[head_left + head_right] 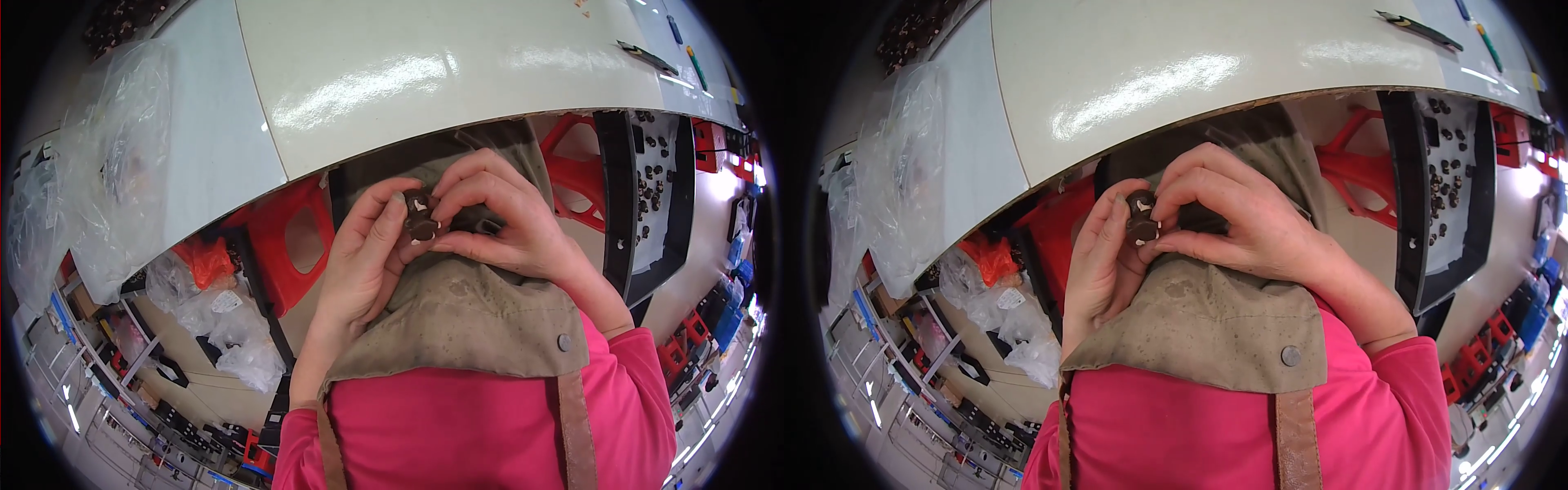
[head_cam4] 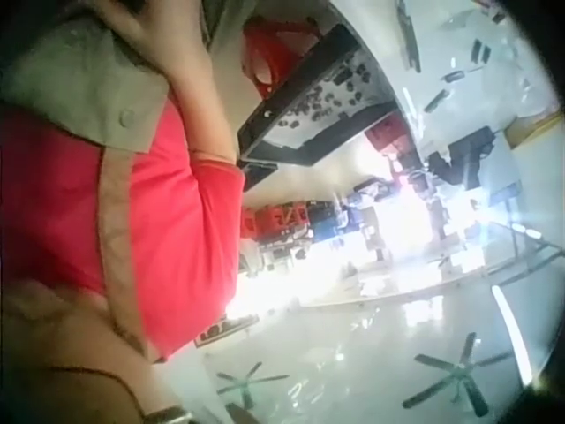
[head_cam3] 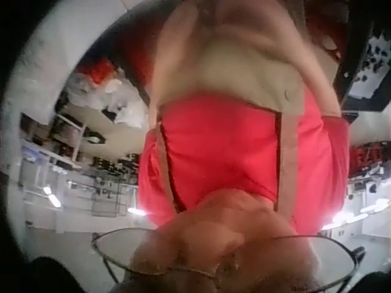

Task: Assemble small toy figures by connecting heads, hair, and accessories using small tools.

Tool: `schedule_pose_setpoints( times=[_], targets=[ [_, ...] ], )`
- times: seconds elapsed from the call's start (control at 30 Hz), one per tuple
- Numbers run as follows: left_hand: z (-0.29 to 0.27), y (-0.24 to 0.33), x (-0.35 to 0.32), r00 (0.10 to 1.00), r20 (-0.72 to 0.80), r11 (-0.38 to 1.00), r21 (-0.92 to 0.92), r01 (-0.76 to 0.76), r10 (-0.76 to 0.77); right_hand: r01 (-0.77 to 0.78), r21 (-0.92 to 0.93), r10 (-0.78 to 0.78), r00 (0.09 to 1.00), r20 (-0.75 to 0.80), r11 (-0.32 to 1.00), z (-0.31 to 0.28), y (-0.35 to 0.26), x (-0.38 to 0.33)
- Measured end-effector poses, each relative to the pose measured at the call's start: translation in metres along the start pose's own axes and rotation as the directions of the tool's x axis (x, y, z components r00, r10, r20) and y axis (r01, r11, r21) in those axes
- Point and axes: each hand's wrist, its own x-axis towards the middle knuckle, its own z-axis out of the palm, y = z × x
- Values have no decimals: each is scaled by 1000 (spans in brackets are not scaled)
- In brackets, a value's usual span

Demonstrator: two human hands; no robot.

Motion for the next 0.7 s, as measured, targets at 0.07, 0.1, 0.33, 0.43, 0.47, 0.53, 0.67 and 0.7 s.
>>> schedule_pose_setpoints(
  times=[0.07,0.1,0.33,0.43,0.47,0.53,0.67,0.7],
  targets=[
    [0,0,0,1000,-12,1000,-16,17,-17,-38,68,38,999,5,997,1,0,0],
    [0,-1,1,1000,-13,1000,-17,17,-17,-38,68,38,999,6,997,2,1,-1],
    [4,0,3,993,-103,999,-19,48,-50,-25,35,25,1000,-2,999,1,3,0],
    [3,0,3,994,-95,999,-23,49,-51,-14,10,14,1000,-1,1000,1,3,1],
    [3,0,3,994,-97,998,-27,49,-51,-17,10,17,1000,-3,1000,0,3,2],
    [1,-1,3,995,-88,999,-23,45,-47,-9,-6,9,1000,-4,1000,0,3,2],
    [3,-1,2,995,-104,1000,-22,-6,4,-11,-9,11,1000,-9,1000,1,3,2],
    [2,-1,2,995,-104,1000,-22,-7,4,-11,-9,11,1000,-9,1000,1,2,2]
  ],
)
